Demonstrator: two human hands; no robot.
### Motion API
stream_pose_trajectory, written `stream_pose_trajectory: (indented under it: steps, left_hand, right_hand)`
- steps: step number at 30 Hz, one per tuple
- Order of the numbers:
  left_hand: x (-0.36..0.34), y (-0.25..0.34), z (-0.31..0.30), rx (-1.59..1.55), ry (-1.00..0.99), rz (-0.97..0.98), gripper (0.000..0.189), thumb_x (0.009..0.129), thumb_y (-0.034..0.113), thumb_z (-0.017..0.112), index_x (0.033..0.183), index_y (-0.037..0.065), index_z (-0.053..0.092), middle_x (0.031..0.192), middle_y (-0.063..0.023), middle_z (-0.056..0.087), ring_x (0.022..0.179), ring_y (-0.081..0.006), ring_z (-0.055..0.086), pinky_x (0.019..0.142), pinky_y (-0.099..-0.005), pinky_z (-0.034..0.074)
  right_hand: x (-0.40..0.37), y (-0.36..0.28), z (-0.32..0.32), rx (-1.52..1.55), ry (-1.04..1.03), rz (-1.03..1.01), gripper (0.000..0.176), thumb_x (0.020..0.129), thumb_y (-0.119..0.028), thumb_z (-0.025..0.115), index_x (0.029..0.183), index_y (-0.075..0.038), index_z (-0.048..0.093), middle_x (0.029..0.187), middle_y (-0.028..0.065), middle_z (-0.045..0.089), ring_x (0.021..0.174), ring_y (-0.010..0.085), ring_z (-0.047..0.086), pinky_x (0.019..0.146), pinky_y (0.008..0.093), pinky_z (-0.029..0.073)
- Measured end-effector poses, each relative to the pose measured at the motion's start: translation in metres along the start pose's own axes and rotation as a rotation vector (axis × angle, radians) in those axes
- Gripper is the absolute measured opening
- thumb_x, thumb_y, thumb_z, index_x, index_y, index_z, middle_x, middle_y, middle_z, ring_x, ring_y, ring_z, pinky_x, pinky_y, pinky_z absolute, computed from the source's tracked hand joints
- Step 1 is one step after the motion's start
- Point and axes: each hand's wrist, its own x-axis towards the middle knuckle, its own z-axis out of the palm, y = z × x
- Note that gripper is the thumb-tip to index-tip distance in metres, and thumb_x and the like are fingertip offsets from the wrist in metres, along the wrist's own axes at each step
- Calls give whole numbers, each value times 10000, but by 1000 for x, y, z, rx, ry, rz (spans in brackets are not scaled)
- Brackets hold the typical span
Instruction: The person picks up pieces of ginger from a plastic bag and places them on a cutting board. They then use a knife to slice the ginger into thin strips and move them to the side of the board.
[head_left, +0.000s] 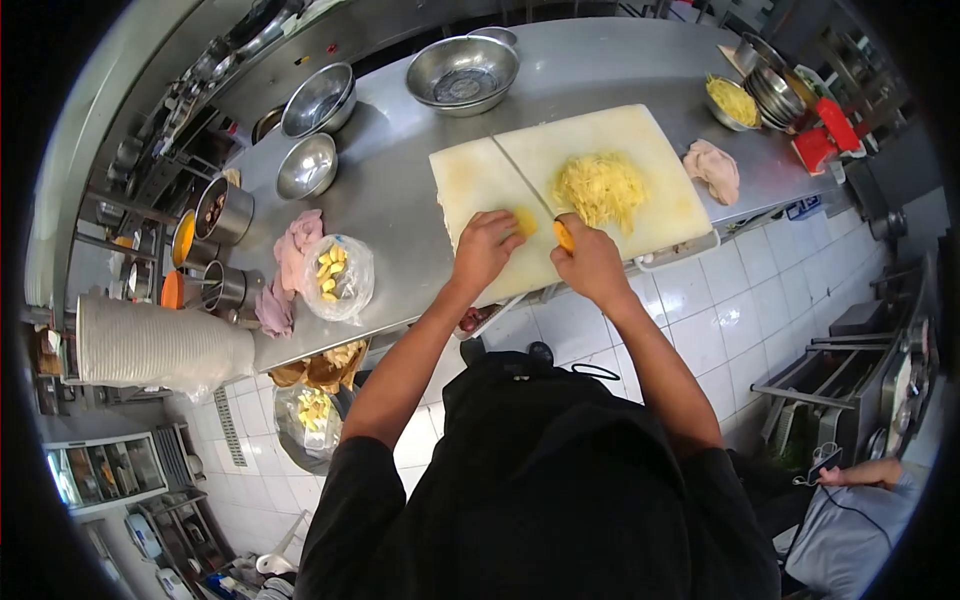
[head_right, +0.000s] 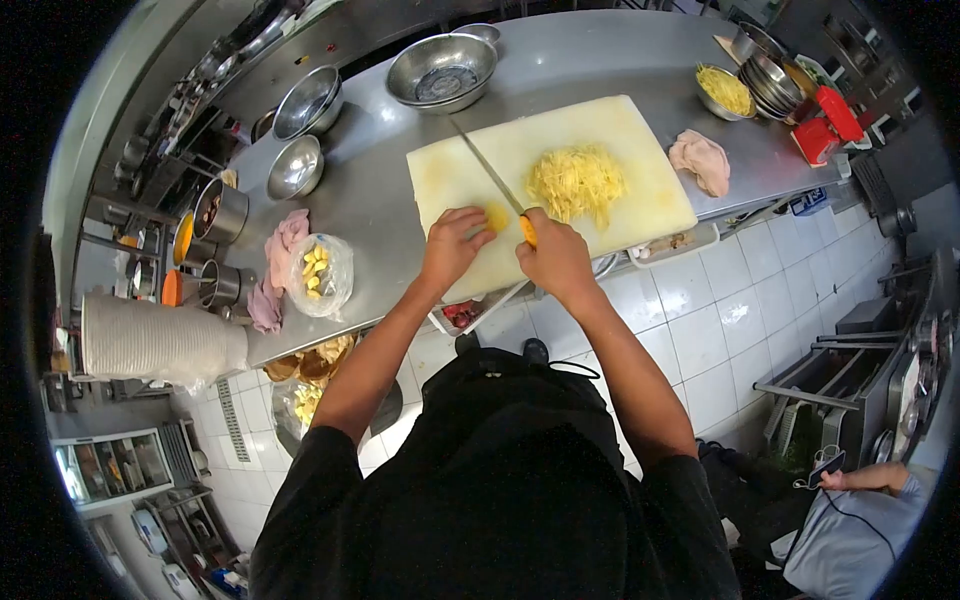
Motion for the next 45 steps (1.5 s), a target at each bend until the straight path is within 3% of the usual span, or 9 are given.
stream_pose_trajectory:
  steps: [4,7,10,21,25,28,34,37,45]
  left_hand:
    - [-1,12,-5,-86,21,-59,273,789,114,841,1026,-1,770,1177,-128,720,1052,-327,661,916,-388,550]
    - [-1,25,-13,-26,196,36,256,803,111,833,1033,14,774,1096,-110,709,1009,-318,655,872,-390,550]
    - [8,42,-28,12,203,60,224,818,113,841,1023,37,792,1032,-94,688,968,-270,648,851,-386,550]
    - [28,65,-53,152,-226,319,198,797,47,775,995,51,765,1055,-70,637,998,-283,613,895,-395,520]
    - [31,57,-50,166,-228,396,133,802,8,759,930,41,745,1012,-69,676,972,-307,634,898,-399,527]
    - [29,52,-47,90,-107,397,135,837,11,759,969,41,762,956,-68,721,858,-248,674,815,-363,553]
    - [16,30,-43,-471,-52,-605,174,901,109,761,989,-41,771,785,-56,728,608,-102,624,554,-249,490]
    - [19,24,-45,-663,-133,-832,170,894,110,756,955,-47,782,746,-45,708,628,-89,615,572,-234,487]
    - [36,13,-25,-262,-184,-689,238,887,129,781,1063,-32,777,763,-60,705,662,-94,622,614,-258,516]
  right_hand:
    - [-9,5,10,-29,91,-43,405,817,-100,695,1212,-70,613,971,235,700,853,433,700,783,508,563]
    - [-13,5,10,-61,113,-36,405,812,-76,698,1207,-72,611,980,218,685,852,427,697,769,497,563]
    - [-17,1,10,-70,104,-61,374,813,-68,701,1173,-70,600,953,207,673,848,424,691,756,501,558]
    - [-44,-5,-4,-53,117,-127,321,796,-43,714,1087,-61,579,900,197,655,842,428,672,733,515,536]
    - [-45,-5,-7,-17,134,-94,324,800,-47,711,1100,-58,591,914,207,665,839,440,673,737,519,540]
    - [-46,-5,-11,12,135,-50,342,810,-58,707,1137,-56,605,952,220,681,843,450,679,745,517,549]
    - [-61,-2,-31,12,130,53,363,819,-70,704,1173,-57,622,991,238,701,864,448,692,777,503,562]
    - [-70,0,-38,20,132,62,356,820,-69,706,1166,-57,622,987,241,701,866,447,693,778,505,561]
    - [-80,2,-40,9,101,113,393,794,-42,731,1178,-49,648,1053,227,718,880,425,703,783,470,570]
